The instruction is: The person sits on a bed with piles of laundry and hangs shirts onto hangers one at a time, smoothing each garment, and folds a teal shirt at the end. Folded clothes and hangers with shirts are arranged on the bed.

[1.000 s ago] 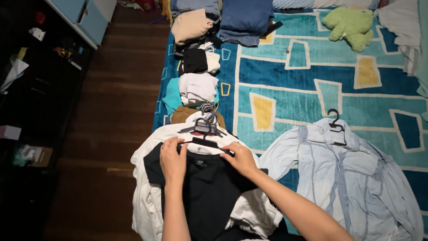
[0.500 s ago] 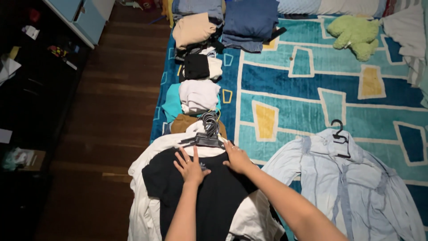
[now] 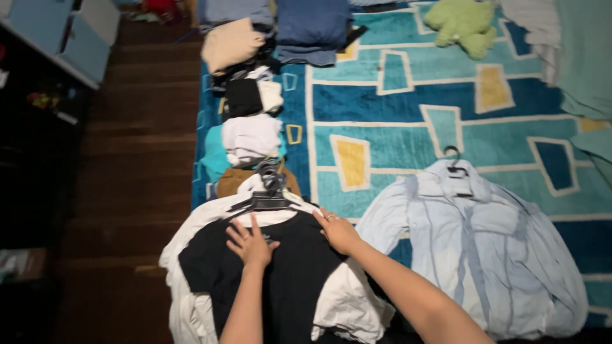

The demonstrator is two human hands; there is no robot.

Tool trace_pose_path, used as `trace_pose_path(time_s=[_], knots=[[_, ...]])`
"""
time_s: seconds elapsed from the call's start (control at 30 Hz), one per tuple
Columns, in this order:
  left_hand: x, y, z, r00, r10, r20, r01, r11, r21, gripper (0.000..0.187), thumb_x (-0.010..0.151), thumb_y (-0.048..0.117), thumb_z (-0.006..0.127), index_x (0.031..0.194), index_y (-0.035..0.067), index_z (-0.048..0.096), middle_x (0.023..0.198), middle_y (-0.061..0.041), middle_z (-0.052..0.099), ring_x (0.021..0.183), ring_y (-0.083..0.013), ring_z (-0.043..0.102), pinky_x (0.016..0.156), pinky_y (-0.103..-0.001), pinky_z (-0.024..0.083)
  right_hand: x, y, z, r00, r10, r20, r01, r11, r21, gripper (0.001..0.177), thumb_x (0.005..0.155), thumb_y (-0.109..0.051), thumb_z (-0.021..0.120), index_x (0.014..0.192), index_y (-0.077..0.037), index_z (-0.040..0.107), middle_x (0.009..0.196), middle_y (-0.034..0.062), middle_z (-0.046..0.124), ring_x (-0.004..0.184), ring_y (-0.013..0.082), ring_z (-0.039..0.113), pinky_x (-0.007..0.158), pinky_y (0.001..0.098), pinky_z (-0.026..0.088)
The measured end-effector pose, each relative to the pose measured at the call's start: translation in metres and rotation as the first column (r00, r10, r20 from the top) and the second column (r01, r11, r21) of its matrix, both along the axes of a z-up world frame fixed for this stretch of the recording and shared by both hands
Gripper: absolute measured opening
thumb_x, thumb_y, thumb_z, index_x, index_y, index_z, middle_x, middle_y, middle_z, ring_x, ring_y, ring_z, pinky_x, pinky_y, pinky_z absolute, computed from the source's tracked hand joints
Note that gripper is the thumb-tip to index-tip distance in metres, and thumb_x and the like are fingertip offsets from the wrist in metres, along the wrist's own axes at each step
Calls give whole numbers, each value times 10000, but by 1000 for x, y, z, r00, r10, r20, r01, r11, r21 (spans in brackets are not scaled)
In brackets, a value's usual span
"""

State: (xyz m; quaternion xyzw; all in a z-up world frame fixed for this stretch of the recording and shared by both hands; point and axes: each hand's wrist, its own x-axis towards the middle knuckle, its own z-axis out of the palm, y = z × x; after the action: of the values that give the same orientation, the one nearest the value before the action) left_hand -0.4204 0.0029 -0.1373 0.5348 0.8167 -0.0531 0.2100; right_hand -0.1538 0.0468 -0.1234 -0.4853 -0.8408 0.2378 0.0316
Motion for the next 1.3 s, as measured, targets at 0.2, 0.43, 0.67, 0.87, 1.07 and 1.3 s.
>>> trace_pose_path(time_s=[0.2, 0.43, 0.67, 0.87, 1.07, 1.3], knots=[[52, -33, -45, 994, 17, -111, 12, 968, 251, 1062, 827, 343, 776, 1636, 107, 130, 1693, -278, 20, 1548, -526, 54, 1215, -614, 186, 64, -30, -15, 997, -63, 41, 66, 993, -95, 636, 969, -188, 599, 1556, -142, 357, 1571, 181, 415, 1350, 380, 497, 1047, 472, 459], [162, -31, -15, 961, 67, 269, -174, 901, 398, 897, 852, 121, 666, 1561, -101, 162, 1632, -368, 83, 1518, -528, 119, 1217, -498, 201, 153, -53, -34, 985, -154, 76, 165, 971, -172, 600, 957, -120, 572, 1527, -126, 383, 1606, 144, 380, 1364, 360, 493, 1042, 493, 460], [272, -10, -9, 928, -241, 282, 106, 901, 421, 803, 878, 109, 652, 1538, -97, 245, 1614, -376, 184, 1516, -518, 165, 1227, -487, 194, 247, -69, -26, 956, -283, 76, 293, 940, -175, 575, 955, -108, 580, 1508, -118, 424, 1600, 155, 388, 1359, 373, 486, 1059, 483, 454], [350, -13, -61, 912, -266, 312, 173, 940, 295, 811, 843, 131, 671, 1527, -78, 288, 1591, -349, 278, 1483, -483, 272, 1202, -470, 272, 340, -74, -58, 942, -330, 69, 337, 927, -168, 529, 961, -141, 594, 1469, -95, 456, 1556, 163, 434, 1386, 357, 474, 1084, 478, 427], [391, -36, -164, 744, -455, 489, 360, 890, 280, 674, 890, 226, 684, 1471, -10, 438, 1492, -288, 474, 1421, -434, 418, 1206, -454, 332, 422, -48, -85, 920, -392, 30, 389, 898, -206, 509, 954, -143, 597, 1448, -84, 490, 1521, 168, 489, 1370, 344, 502, 1118, 446, 424], [411, -44, -153, 802, -273, 532, 172, 957, 232, 574, 863, 145, 668, 1402, -1, 534, 1417, -308, 534, 1363, -448, 473, 1148, -456, 371, 496, 20, -156, 891, -441, 105, 452, 883, -125, 528, 908, -126, 593, 1428, -73, 520, 1464, 163, 562, 1327, 333, 558, 1098, 453, 455]])
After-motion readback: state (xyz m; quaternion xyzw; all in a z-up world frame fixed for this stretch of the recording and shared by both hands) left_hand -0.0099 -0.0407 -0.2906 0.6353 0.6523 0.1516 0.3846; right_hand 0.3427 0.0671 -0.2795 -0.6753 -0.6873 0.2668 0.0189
